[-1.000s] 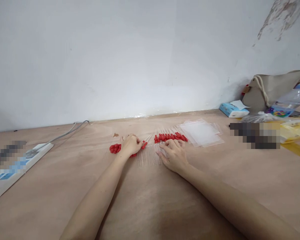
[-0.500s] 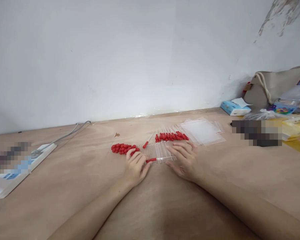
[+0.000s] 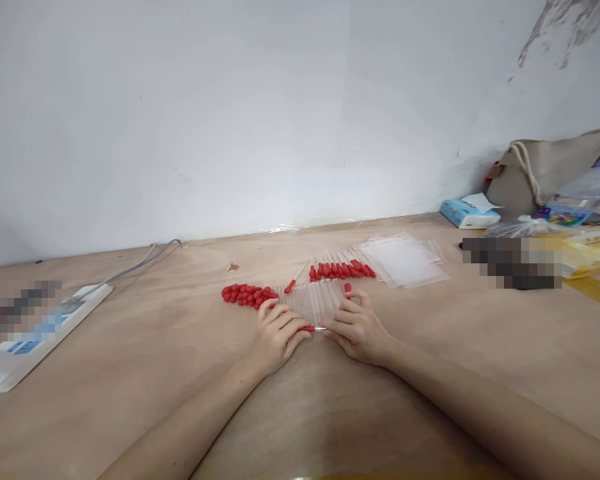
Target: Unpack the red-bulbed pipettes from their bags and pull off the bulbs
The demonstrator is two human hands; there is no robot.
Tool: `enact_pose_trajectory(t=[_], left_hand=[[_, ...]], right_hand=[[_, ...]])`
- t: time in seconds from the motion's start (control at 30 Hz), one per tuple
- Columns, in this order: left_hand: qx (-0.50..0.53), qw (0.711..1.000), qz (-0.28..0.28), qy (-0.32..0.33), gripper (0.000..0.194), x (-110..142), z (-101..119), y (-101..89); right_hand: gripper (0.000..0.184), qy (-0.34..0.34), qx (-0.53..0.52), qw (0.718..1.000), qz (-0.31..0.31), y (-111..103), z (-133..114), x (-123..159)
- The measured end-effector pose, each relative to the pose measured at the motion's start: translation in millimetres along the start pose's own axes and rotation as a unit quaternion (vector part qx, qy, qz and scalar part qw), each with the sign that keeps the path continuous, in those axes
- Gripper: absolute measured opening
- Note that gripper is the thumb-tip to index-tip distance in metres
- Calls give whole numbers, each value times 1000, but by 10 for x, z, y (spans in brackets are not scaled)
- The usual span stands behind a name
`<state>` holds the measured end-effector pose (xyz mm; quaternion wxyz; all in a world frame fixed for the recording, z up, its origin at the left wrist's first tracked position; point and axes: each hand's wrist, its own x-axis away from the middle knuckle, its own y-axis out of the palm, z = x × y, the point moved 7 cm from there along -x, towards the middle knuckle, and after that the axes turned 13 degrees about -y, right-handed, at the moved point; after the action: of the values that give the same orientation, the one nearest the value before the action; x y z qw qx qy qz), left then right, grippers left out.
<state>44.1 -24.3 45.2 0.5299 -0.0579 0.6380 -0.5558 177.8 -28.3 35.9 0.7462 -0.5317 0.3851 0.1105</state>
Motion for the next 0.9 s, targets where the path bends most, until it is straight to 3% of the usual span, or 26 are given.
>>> enact_pose_trajectory(t=[0.27, 0.6, 0.8, 0.9], left_hand=[[1, 1000, -15, 18, 12, 41, 51, -20], [34, 999, -34, 13, 12, 65, 43, -18], [49, 998, -38, 21, 9, 81, 78, -41], [63, 997, -40, -9, 10, 85, -14, -85]], right_hand=[[17, -55, 11, 998, 31, -90, -100, 39], [29, -129, 75, 989, 22, -99, -195, 110], [29, -131, 81, 987, 40, -185, -217, 113], [28, -113, 83, 989, 54, -244, -151, 152]])
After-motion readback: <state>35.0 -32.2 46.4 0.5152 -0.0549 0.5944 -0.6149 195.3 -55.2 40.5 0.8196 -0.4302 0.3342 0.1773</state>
